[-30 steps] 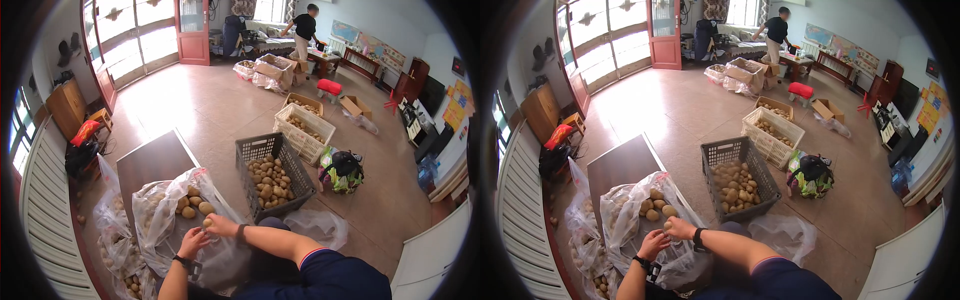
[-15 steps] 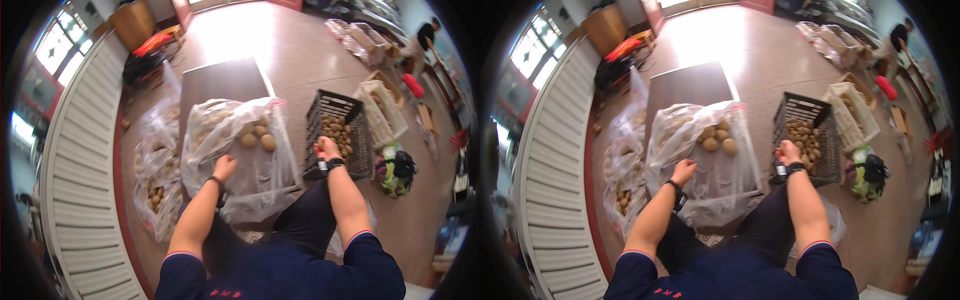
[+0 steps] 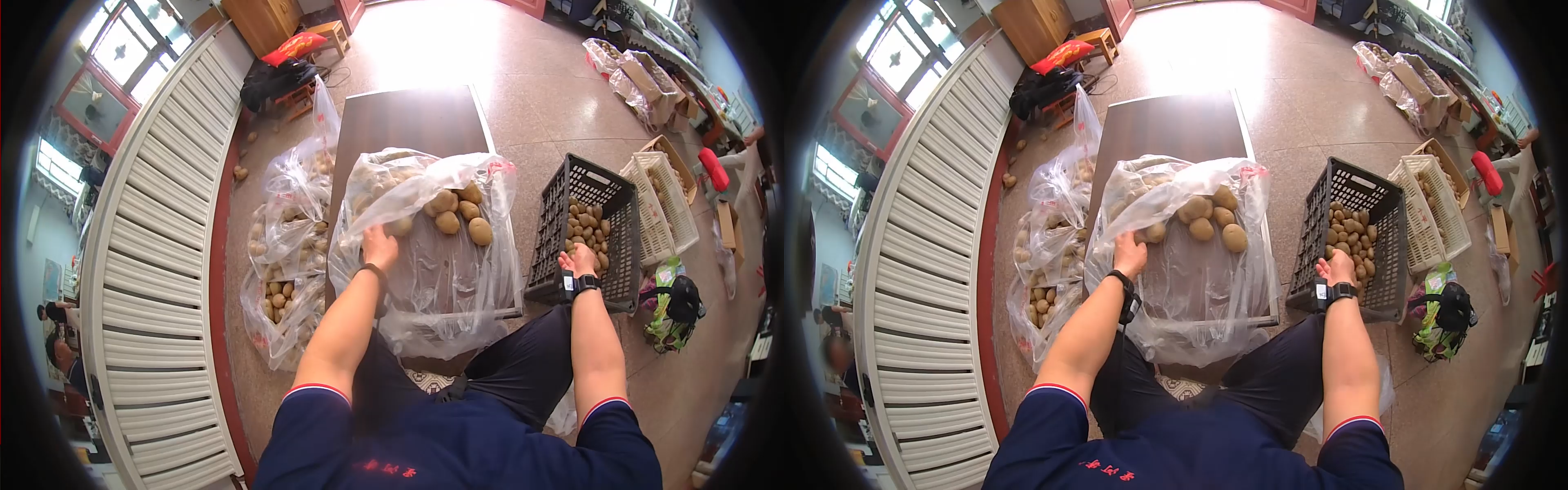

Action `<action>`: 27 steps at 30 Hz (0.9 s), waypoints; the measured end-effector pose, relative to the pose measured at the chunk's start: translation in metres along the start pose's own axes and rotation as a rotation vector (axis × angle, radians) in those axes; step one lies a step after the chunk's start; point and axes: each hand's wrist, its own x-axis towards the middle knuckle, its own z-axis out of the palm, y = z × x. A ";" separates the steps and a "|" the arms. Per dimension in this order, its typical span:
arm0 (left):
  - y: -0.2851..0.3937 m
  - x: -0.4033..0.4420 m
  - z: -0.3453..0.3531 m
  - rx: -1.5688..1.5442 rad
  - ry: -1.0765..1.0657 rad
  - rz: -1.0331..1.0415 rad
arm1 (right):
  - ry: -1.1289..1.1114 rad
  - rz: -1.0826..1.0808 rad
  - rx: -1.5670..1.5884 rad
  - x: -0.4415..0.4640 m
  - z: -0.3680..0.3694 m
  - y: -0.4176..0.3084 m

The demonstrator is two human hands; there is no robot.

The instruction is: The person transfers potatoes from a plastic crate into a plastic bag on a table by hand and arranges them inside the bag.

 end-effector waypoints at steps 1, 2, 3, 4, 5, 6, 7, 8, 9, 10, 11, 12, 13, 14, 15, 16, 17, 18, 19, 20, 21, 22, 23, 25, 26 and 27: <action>-0.005 0.007 -0.002 -0.003 0.019 0.067 | -0.128 -0.062 -0.062 -0.018 0.006 0.001; -0.009 0.012 -0.002 -0.002 0.016 0.067 | -0.125 -0.061 -0.062 -0.028 0.012 0.004; -0.013 0.018 0.000 -0.050 0.094 0.141 | -0.209 -0.065 -0.107 -0.033 0.016 0.006; -0.018 0.024 0.002 -0.099 0.173 0.215 | -0.292 -0.072 -0.151 -0.036 0.020 0.008; -0.022 0.028 0.005 -0.113 0.181 0.217 | -0.314 -0.073 -0.181 -0.038 0.025 0.010; -0.019 0.028 0.001 -0.116 0.179 0.219 | -0.323 -0.092 -0.196 -0.041 0.031 0.013; -0.017 0.028 -0.005 -0.197 0.139 0.215 | -0.334 -0.115 -0.221 -0.044 0.034 0.015; -0.014 0.028 -0.008 -0.278 0.099 0.212 | -0.345 -0.139 -0.246 -0.048 0.037 0.017; -0.017 0.029 -0.004 -0.275 0.137 0.200 | -0.341 -0.143 -0.245 -0.053 0.041 0.018; -0.020 0.033 -0.002 -0.280 0.134 0.203 | -0.333 -0.146 -0.261 -0.058 0.045 0.018; -0.022 0.038 0.001 -0.243 0.102 0.127 | -0.326 -0.149 -0.277 -0.062 0.047 0.016; -0.021 0.038 0.001 -0.204 0.071 0.047 | -0.322 -0.152 -0.280 -0.062 0.048 0.017; -0.022 0.035 0.000 -0.174 0.083 0.074 | -0.334 -0.153 -0.300 -0.062 0.048 0.018; -0.022 0.031 -0.001 -0.177 0.086 0.075 | -0.348 -0.156 -0.317 -0.063 0.050 0.017; -0.027 0.032 0.000 -0.152 0.029 0.088 | -0.354 -0.162 -0.324 -0.056 0.051 0.020; -0.029 0.033 0.001 -0.130 -0.027 0.109 | -0.386 -0.154 -0.343 -0.054 0.050 0.020; -0.030 0.032 0.001 -0.060 -0.045 0.135 | -0.378 -0.179 -0.293 -0.053 0.051 0.024; -0.032 0.032 0.002 0.003 -0.059 0.172 | -0.380 -0.175 -0.268 -0.055 0.052 0.025; -0.046 0.041 0.011 0.063 -0.122 0.124 | -0.382 -0.185 -0.270 -0.065 0.052 0.022; -0.041 0.035 0.006 0.026 -0.042 0.324 | -0.348 -0.131 -0.327 -0.065 0.053 0.020; -0.022 0.028 -0.008 0.071 -0.085 0.326 | -0.323 -0.160 -0.333 -0.068 0.057 0.019; -0.017 0.020 -0.014 0.072 -0.053 0.354 | -0.295 -0.171 -0.341 -0.072 0.058 0.022; -0.015 0.014 -0.010 0.210 -0.128 0.097 | -0.289 -0.179 -0.368 -0.073 0.056 0.023; -0.004 -0.001 -0.012 0.267 -0.291 0.053 | -0.282 -0.191 -0.382 -0.076 0.060 0.021; 0.004 -0.006 -0.013 0.302 -0.382 0.026 | -0.283 -0.200 -0.424 -0.078 0.061 0.019; 0.007 -0.007 -0.007 0.318 -0.462 0.035 | -0.281 -0.203 -0.466 -0.081 0.060 0.019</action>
